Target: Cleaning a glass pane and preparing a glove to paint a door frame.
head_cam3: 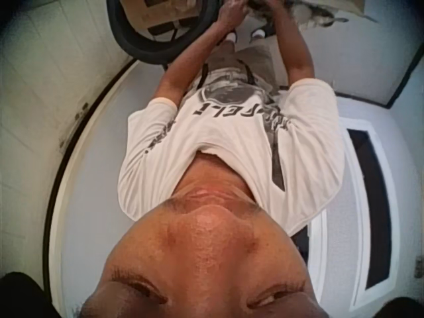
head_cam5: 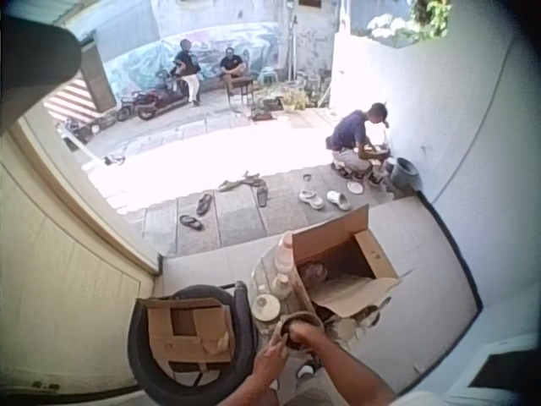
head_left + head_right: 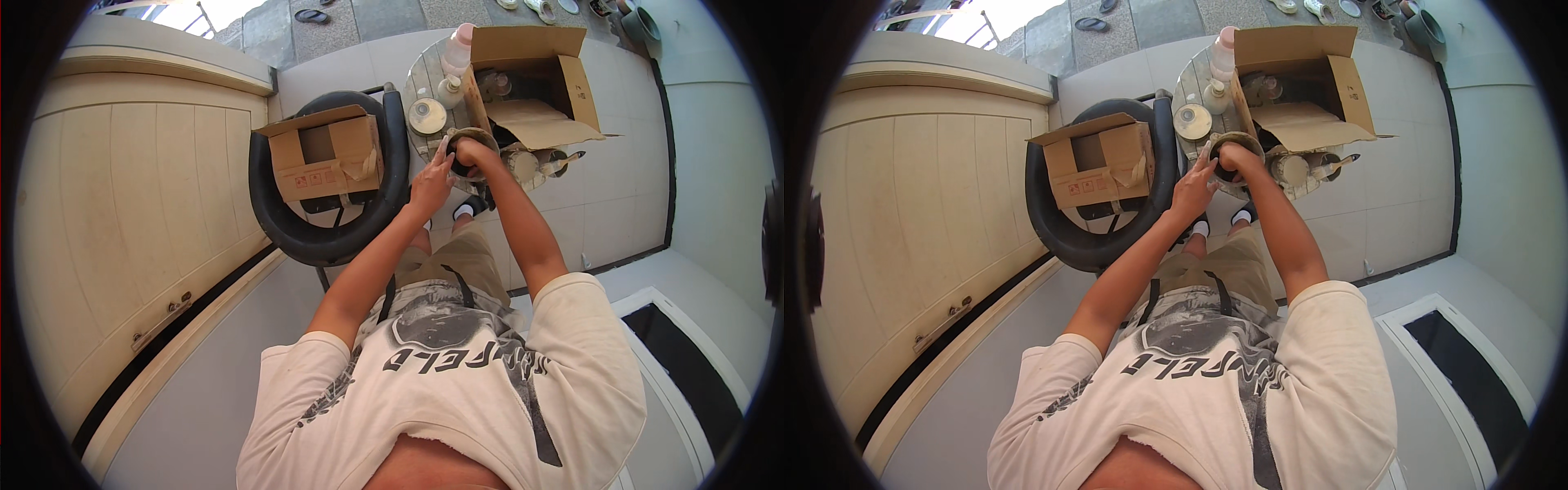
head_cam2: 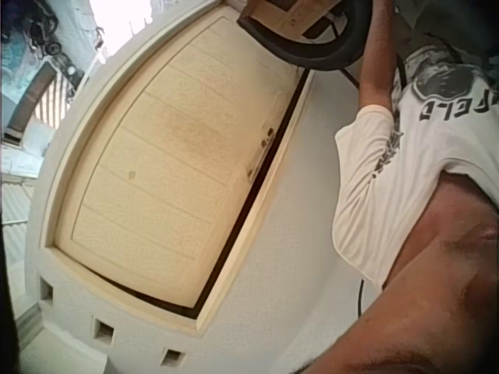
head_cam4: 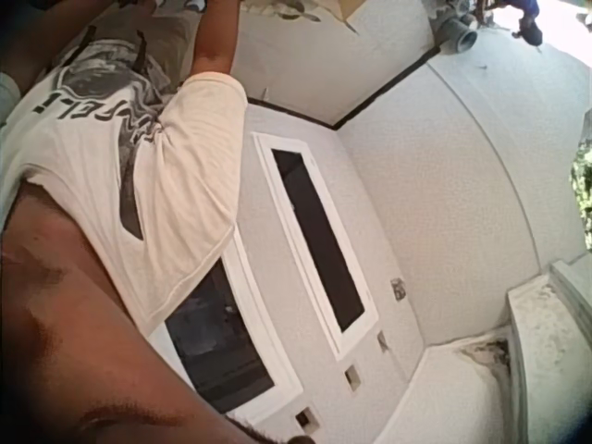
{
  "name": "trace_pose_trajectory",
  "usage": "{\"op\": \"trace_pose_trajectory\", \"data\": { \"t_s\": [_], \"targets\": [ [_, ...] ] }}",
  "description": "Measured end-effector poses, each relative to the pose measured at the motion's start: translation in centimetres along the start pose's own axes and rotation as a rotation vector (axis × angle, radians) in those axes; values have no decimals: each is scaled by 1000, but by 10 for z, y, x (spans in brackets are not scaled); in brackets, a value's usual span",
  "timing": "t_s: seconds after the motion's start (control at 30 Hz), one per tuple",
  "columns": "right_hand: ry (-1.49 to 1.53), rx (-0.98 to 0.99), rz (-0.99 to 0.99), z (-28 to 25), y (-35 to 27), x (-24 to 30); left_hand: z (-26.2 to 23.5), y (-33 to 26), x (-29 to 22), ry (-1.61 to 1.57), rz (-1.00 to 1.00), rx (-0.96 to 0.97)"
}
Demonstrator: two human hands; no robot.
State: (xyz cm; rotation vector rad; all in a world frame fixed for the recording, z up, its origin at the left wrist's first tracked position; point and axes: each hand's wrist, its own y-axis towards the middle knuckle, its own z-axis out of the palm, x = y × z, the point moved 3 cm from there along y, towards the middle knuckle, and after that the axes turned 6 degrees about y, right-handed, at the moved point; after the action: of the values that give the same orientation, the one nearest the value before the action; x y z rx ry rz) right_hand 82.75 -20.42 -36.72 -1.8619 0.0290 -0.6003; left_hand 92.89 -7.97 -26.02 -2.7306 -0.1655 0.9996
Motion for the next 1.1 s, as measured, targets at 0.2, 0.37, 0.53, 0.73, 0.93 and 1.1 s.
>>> {"op": "trace_pose_trajectory", "data": {
  "t_s": [0.2,0.37,0.53,0.73,0.93,1.1],
  "targets": [
    [-527,133,-38,7,51,-8,8,3,0,10,19,-17],
    [-421,-82,-163,11,49,-22,8,5,-3,10,40,-33],
    [-460,-119,-227,4,41,-27,6,5,-7,-11,34,-8],
    [-523,-70,-171,0,-11,2,2,-1,1,18,-21,23],
    [-485,-145,-147,-6,29,-38,12,9,-15,-7,116,-80],
    [-218,-133,-83,21,15,-7,7,2,3,7,58,-78]
  ]
}}
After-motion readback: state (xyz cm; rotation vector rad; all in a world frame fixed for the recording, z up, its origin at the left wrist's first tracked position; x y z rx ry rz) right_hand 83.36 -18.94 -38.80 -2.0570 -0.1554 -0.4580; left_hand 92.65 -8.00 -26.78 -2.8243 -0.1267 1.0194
